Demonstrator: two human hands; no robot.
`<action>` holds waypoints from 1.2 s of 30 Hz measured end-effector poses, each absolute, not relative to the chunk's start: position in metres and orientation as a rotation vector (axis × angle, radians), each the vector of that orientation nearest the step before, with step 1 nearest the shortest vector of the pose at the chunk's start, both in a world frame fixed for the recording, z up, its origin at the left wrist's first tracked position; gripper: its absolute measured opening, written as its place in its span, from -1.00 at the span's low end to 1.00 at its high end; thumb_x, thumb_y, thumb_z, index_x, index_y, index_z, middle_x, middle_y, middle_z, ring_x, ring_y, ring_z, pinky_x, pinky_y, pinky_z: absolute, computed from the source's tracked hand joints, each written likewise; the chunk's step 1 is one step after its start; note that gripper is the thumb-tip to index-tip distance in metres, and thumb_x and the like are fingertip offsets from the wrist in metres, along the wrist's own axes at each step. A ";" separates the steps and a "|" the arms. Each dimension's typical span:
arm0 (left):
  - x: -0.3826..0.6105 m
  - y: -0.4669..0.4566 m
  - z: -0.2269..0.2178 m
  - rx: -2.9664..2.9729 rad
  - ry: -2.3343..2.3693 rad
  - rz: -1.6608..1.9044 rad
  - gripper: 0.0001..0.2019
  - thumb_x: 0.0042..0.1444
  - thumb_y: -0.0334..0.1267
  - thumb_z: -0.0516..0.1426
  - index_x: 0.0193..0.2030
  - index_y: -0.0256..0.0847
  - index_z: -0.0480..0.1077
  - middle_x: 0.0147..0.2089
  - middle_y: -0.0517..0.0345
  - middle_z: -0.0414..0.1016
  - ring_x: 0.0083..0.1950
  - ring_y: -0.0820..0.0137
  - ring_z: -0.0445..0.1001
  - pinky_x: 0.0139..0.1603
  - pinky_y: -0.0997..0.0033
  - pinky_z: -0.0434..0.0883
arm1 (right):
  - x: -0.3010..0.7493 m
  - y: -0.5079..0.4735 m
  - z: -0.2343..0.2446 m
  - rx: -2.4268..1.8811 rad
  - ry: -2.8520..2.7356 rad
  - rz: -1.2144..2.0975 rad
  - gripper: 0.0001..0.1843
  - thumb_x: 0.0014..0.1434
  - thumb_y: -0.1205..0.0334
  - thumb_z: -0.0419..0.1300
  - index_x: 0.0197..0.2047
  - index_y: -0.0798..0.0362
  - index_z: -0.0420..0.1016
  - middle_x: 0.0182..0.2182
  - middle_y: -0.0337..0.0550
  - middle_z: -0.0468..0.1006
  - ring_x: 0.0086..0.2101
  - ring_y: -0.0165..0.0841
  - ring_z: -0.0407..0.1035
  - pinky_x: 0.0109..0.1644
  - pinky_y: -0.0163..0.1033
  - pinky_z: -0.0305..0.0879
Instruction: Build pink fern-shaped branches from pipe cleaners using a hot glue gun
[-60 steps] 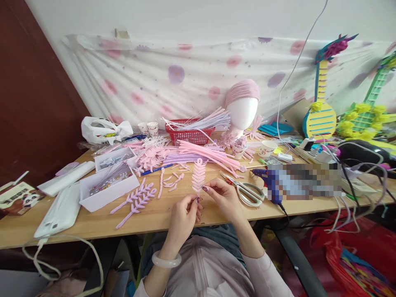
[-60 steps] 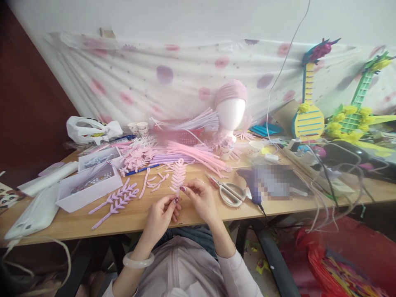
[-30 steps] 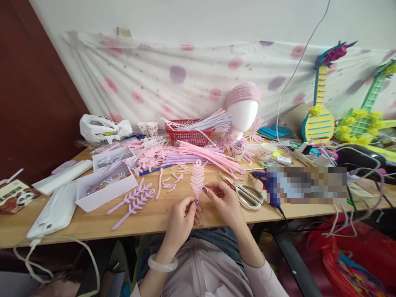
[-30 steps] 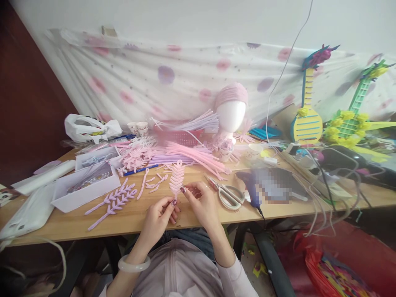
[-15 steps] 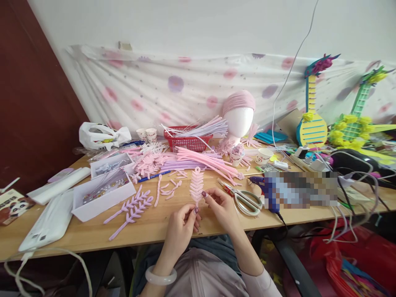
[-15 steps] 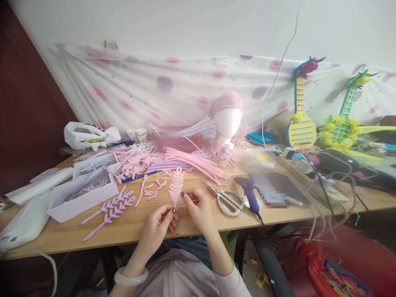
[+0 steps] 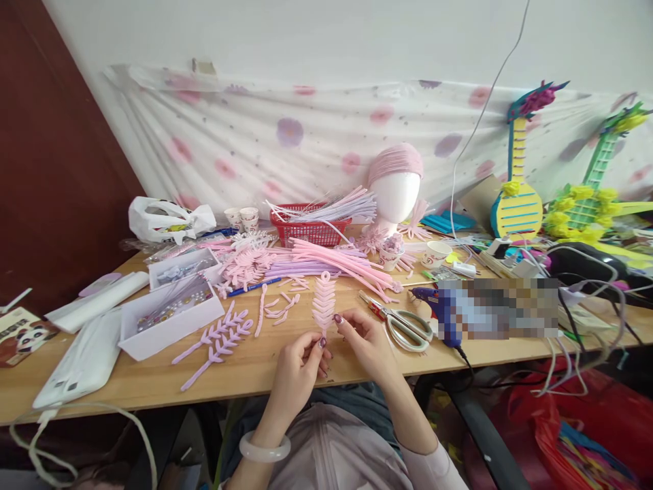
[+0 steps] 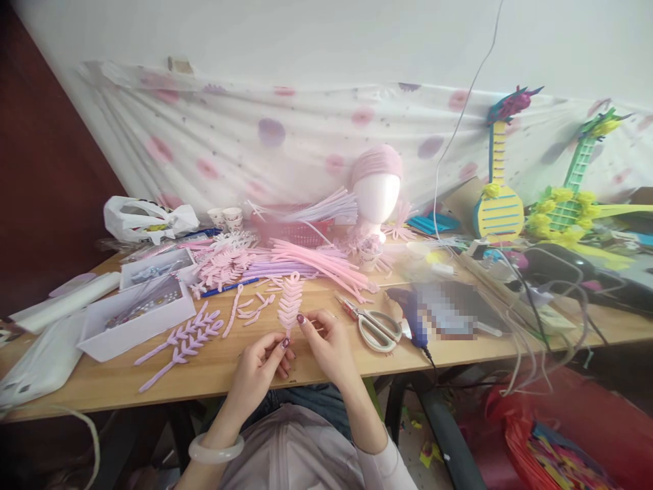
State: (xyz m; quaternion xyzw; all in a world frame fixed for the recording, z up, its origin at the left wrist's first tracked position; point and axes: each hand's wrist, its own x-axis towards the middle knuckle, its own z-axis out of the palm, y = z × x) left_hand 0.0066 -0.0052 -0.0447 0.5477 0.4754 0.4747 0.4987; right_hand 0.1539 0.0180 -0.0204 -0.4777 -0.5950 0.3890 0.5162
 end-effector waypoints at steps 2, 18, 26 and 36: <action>0.006 -0.006 -0.046 1.324 1.150 1.152 -0.74 0.14 -0.10 0.07 -0.28 -0.28 0.40 -0.47 0.11 0.47 -0.54 0.43 0.40 -0.55 0.47 0.42 | 0.153 0.016 -0.023 -1.131 -1.412 0.984 -0.69 0.11 -0.01 0.20 -0.33 0.10 0.51 -0.39 -0.12 0.53 -0.37 -0.30 0.38 -0.27 -0.23 0.28; 0.007 -0.007 -0.042 1.327 1.119 1.156 -0.72 0.13 -0.07 0.08 -0.30 -0.28 0.40 -0.48 0.11 0.46 -0.53 0.41 0.40 -0.55 0.46 0.41 | 0.159 0.013 -0.017 -1.223 -1.424 0.824 -0.67 0.13 -0.02 0.19 -0.29 0.10 0.53 -0.36 -0.09 0.56 -0.39 -0.31 0.40 -0.35 -0.25 0.30; 0.008 -0.008 -0.036 1.330 1.130 1.133 -0.72 0.11 -0.06 0.09 -0.31 -0.26 0.41 -0.49 0.12 0.46 -0.53 0.40 0.41 -0.54 0.45 0.42 | 0.154 0.016 -0.014 -1.169 -1.422 0.734 -0.73 0.11 0.01 0.20 -0.39 0.06 0.50 -0.41 -0.12 0.50 -0.41 -0.31 0.39 -0.39 -0.26 0.31; 0.006 -0.009 -0.041 1.345 1.115 1.143 -0.74 0.13 -0.08 0.09 -0.30 -0.26 0.42 -0.48 0.11 0.46 -0.52 0.41 0.40 -0.54 0.46 0.42 | 0.156 0.016 -0.016 -1.188 -1.502 0.646 -0.78 0.17 0.08 0.18 -0.36 0.06 0.50 -0.36 -0.11 0.49 -0.37 -0.31 0.40 -0.35 -0.26 0.33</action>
